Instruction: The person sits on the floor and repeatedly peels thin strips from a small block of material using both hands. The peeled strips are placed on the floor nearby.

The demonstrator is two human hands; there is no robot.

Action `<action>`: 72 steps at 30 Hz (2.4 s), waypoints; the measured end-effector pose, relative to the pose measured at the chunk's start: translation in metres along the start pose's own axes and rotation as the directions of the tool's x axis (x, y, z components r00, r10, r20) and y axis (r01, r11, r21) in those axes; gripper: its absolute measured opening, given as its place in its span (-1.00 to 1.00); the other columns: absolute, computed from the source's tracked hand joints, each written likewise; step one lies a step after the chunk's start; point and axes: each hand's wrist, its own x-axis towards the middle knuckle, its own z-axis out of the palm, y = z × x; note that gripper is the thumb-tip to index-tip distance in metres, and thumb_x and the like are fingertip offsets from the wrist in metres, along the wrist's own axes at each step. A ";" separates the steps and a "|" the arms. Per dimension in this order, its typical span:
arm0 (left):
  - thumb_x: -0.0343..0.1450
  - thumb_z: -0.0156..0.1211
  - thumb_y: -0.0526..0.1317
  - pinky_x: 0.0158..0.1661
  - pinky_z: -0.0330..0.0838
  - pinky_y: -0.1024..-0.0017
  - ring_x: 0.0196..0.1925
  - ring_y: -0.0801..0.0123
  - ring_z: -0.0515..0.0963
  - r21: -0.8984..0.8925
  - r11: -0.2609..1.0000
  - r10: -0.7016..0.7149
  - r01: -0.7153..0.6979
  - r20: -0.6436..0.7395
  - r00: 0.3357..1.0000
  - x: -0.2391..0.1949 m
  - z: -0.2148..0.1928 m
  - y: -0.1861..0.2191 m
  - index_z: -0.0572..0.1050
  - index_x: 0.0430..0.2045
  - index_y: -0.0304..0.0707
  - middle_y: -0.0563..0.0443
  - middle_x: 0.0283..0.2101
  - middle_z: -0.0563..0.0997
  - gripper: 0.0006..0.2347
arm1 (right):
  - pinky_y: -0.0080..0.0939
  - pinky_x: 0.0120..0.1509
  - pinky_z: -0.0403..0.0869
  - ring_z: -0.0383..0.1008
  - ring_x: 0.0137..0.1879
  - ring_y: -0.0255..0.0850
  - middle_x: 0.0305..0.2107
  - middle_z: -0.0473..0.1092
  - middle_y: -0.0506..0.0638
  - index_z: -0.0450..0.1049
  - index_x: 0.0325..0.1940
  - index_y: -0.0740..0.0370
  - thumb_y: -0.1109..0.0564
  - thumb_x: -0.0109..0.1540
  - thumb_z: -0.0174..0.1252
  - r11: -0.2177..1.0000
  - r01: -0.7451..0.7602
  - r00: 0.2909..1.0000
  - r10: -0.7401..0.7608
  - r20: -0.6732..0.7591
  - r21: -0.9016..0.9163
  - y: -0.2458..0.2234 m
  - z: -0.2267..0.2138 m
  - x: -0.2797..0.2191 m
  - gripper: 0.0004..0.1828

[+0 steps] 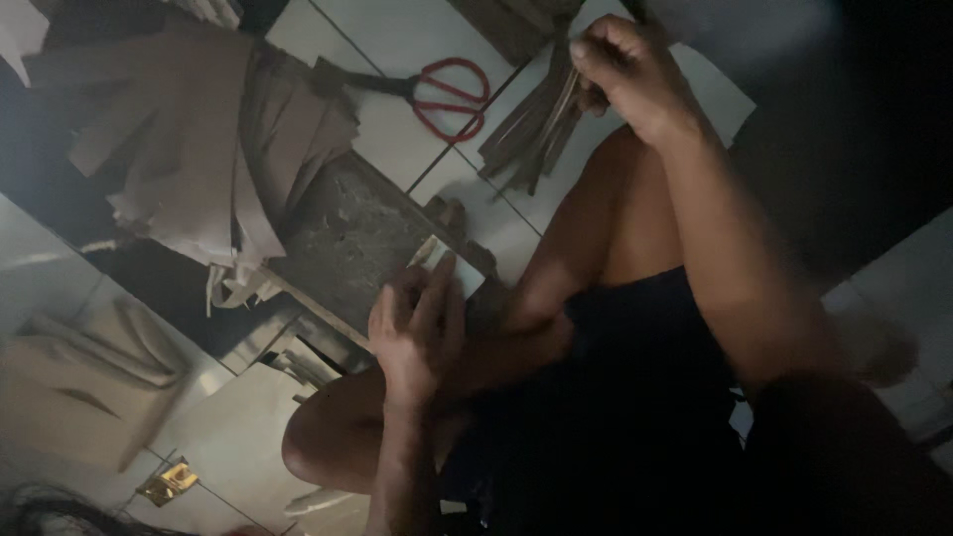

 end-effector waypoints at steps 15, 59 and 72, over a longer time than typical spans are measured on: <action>0.43 0.26 -0.41 -0.24 0.57 0.25 -0.21 0.10 0.64 0.005 1.000 0.031 -0.030 -0.075 0.997 0.003 0.008 0.002 0.64 -0.07 -0.28 -0.18 -0.16 0.59 -0.79 | 0.05 0.01 0.48 0.54 0.01 0.07 -0.12 0.52 0.18 0.48 0.11 0.18 0.17 0.29 0.15 0.784 -0.015 0.948 -0.186 -0.257 -0.620 0.031 0.004 0.027 -0.70; 0.40 0.24 -0.21 0.01 0.47 -0.04 0.08 -0.21 0.56 0.157 0.943 -0.229 0.292 -0.330 0.916 0.132 -0.050 -0.127 0.58 -0.02 -0.25 -0.28 0.02 0.58 -0.72 | 0.04 0.30 0.38 0.58 -0.03 -0.05 -0.26 0.59 0.09 0.61 -0.21 0.16 0.18 0.15 0.24 0.110 0.430 0.821 -0.460 0.337 -0.896 -0.056 0.026 -0.131 -0.86; 0.36 0.24 -0.39 -0.09 0.53 0.12 -0.05 -0.06 0.62 -0.034 0.999 -0.040 0.031 -0.313 0.949 0.081 -0.075 -0.063 0.60 -0.04 -0.24 -0.24 -0.09 0.60 -0.71 | 0.07 0.15 0.44 0.61 -0.13 0.00 -0.30 0.59 0.15 0.64 -0.14 0.20 0.18 0.19 0.19 0.180 0.399 0.881 -0.347 0.322 -0.899 -0.051 0.029 -0.135 -0.80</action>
